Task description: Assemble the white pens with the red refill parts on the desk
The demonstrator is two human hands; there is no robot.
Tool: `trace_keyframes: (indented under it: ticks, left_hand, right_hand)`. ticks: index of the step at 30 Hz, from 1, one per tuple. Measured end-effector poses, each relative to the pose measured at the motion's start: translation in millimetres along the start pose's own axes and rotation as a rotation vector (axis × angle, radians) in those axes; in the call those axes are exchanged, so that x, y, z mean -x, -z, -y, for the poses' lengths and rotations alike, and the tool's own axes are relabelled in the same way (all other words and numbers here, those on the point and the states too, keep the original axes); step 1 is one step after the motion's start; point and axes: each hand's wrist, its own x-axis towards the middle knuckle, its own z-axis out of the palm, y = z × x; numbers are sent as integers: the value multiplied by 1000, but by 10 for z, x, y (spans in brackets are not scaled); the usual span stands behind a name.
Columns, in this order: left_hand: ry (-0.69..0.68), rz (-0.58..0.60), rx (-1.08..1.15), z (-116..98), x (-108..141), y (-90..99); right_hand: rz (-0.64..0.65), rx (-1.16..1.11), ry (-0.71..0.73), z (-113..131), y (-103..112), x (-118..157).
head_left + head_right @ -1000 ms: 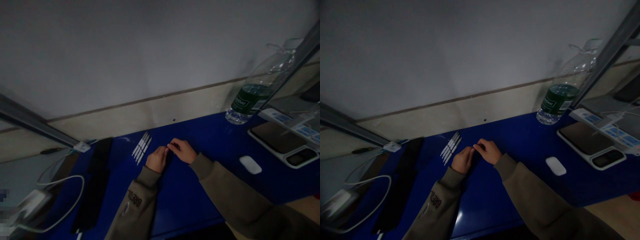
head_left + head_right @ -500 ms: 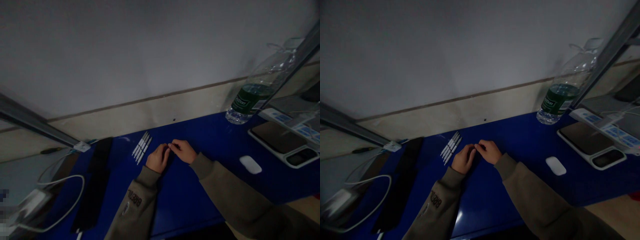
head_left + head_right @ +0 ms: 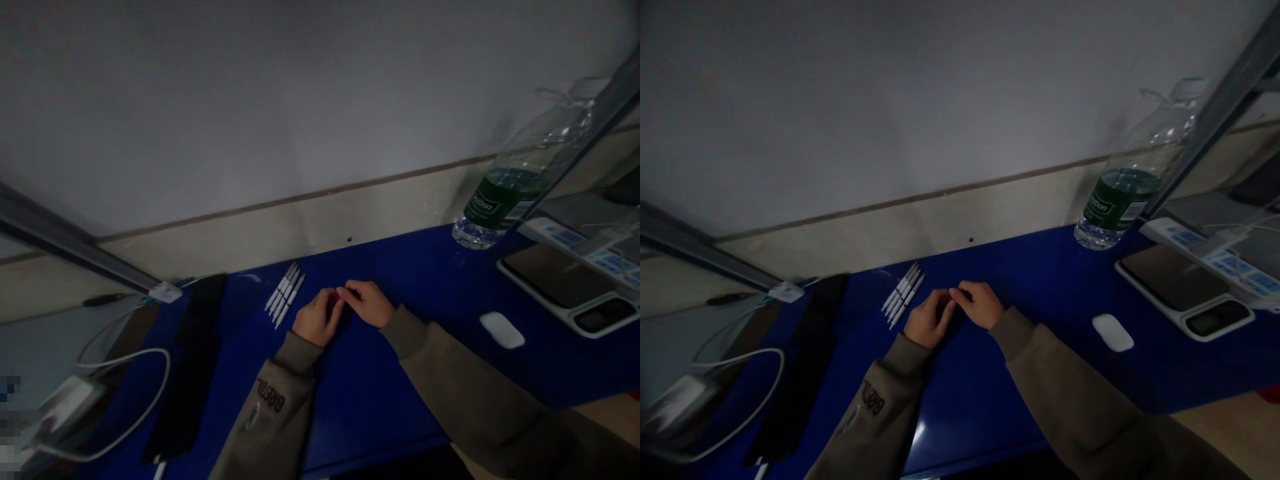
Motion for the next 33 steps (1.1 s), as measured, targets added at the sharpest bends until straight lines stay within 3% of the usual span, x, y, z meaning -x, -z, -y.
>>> trace_keyframes:
  ticks: [7, 14, 28, 33]
  left_hand:
    - [-88, 58, -46, 28, -13, -12]
    - [-58, 79, -95, 69, -29, -62]
    - [-83, 48, -50, 63, -18, -64]
    - [-67, 78, -183, 18, -19, -42]
  right_hand:
    - [-18, -13, -32, -2, 4, 1]
    - [24, -170, 7, 43, 23, 5]
    - [-33, -6, -58, 2, -1, 5]
    - [-54, -1, -82, -3, -32, 1]
